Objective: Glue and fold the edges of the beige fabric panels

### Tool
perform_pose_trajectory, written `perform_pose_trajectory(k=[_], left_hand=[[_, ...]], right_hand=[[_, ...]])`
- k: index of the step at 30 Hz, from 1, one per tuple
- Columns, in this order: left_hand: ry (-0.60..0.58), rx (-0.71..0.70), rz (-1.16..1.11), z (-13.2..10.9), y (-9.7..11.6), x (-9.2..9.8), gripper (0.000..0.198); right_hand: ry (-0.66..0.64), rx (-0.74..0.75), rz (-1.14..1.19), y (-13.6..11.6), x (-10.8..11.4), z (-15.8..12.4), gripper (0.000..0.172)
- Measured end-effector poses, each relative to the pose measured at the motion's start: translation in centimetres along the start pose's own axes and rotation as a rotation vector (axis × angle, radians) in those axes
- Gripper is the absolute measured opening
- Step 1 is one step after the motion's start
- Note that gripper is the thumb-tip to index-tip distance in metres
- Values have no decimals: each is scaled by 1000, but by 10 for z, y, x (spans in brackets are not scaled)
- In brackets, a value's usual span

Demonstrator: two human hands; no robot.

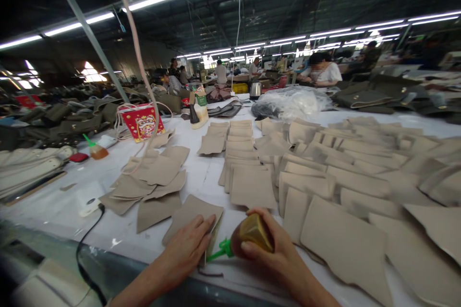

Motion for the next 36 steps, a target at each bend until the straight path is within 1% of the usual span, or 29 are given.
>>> perform_pose_trajectory(k=[1, 3, 7, 9, 11, 14, 15, 16, 17, 20, 21, 25, 28, 32, 36], left_hand=[[-1, 1, 1, 0, 0, 0, 47], [-9, 1, 2, 1, 0, 0, 48], [-33, -4, -10, 2, 1, -1, 49], [-36, -8, -16, 2, 0, -1, 49], [-36, -11, -19, 2, 0, -1, 49], [-25, -16, -23, 1, -1, -1, 49], [-20, -16, -24, 1, -1, 0, 49], [-16, -18, -27, 1, -1, 0, 49], [-13, -20, -29, 1, 0, 1, 48], [-14, -20, -28, 1, 1, 0, 48], [-15, -18, -24, 2, 1, 0, 49], [-20, -4, -7, 1, 0, -2, 49], [-20, -3, -1, 0, 1, -2, 49], [-17, -14, -17, 0, 2, 0, 48], [-13, -11, -15, 0, 1, -1, 48]], right_hand=[[-23, -8, 13, 0, -2, 0, 51], [-5, 7, -22, 0, 1, 4, 50], [156, 62, -132, -2, 22, 14, 53], [201, 65, -156, -2, 28, 15, 54], [170, 59, -136, -2, 25, 13, 53], [3, 6, -26, 0, 7, 8, 51], [-43, -13, 9, 1, 1, 6, 50], [-60, -26, 31, 1, -1, 4, 50], [-50, -26, 37, 1, -1, 4, 50], [37, -8, 2, 0, 8, 4, 50], [40, -11, -2, 0, 8, 3, 50], [-53, -57, 69, 1, -3, 1, 54], [-44, -66, 96, 1, -2, 0, 53], [-4, -38, 44, 2, 3, -1, 52], [-68, -41, 72, 7, -1, -2, 54]])
Point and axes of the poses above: each hand's wrist, its own z-axis towards the middle knuckle, its own x-axis out of the back of the hand, y = z × x, the point moved 10 cm from there along z, towards the middle knuckle, and after that the axes turned 2 degrees about -z, right-handed, at the moved point
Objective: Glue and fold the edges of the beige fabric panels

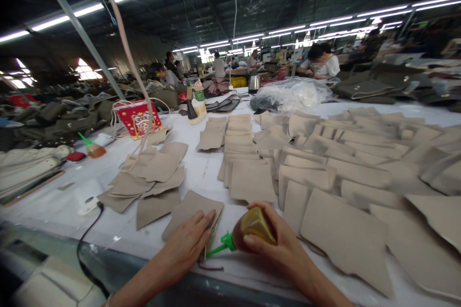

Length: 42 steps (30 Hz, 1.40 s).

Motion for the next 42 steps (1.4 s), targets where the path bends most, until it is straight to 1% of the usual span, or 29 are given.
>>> perform_pose_trajectory(k=[4, 8, 13, 17, 19, 21, 23, 24, 26, 28, 29, 30, 32, 33, 34, 36, 38, 40, 42], left_hand=[[1, -3, -7, 1, 0, -1, 48], [-9, -5, -9, 1, 0, 0, 49], [-14, 4, -9, 3, -1, -1, 50], [-36, 3, -23, 6, -3, -2, 52], [-39, 5, -25, 7, -3, -1, 53], [-31, 4, -37, 8, -4, 0, 53], [-12, 3, -64, 9, -4, 3, 52], [-3, 3, -83, 9, -5, 4, 52], [7, -4, -131, 10, -8, 5, 50], [50, -12, -169, 10, -13, 10, 48], [101, -1, -166, 9, -19, 15, 47], [177, 31, -140, 8, -29, 23, 46], [357, 146, -28, 2, -53, 43, 46], [419, 217, 39, -1, -66, 50, 45], [440, 281, 90, -3, -78, 54, 46], [378, 364, 94, -1, -100, 52, 47], [288, 354, -48, 6, -111, 44, 41], [224, 278, -353, 15, -113, 37, 30], [169, 246, -715, 23, -112, 35, 26]], right_hand=[[48, 41, -91, 1, 9, 4, 52], [114, 72, -124, 1, 19, 10, 54], [231, 165, -233, -9, 33, 20, 51], [296, 218, -319, -13, 39, 23, 48], [311, 220, -326, -13, 39, 21, 49], [295, 183, -281, -9, 37, 19, 51], [263, 130, -150, -4, 35, 18, 52], [248, 100, -46, 0, 35, 17, 52], [235, 30, 223, 11, 36, 15, 49], [252, -70, 506, 26, 39, 13, 51], [275, -119, 626, 33, 41, 12, 53], [301, -162, 725, 40, 44, 10, 55], [338, -216, 872, 47, 48, 8, 56], [345, -226, 934, 47, 49, 8, 55], [346, -227, 992, 45, 50, 8, 54], [349, -219, 1098, 40, 51, 8, 50], [384, -218, 1186, 39, 55, 6, 48], [427, -216, 1261, 42, 61, 4, 47], [419, -188, 1326, 46, 68, 4, 46]])
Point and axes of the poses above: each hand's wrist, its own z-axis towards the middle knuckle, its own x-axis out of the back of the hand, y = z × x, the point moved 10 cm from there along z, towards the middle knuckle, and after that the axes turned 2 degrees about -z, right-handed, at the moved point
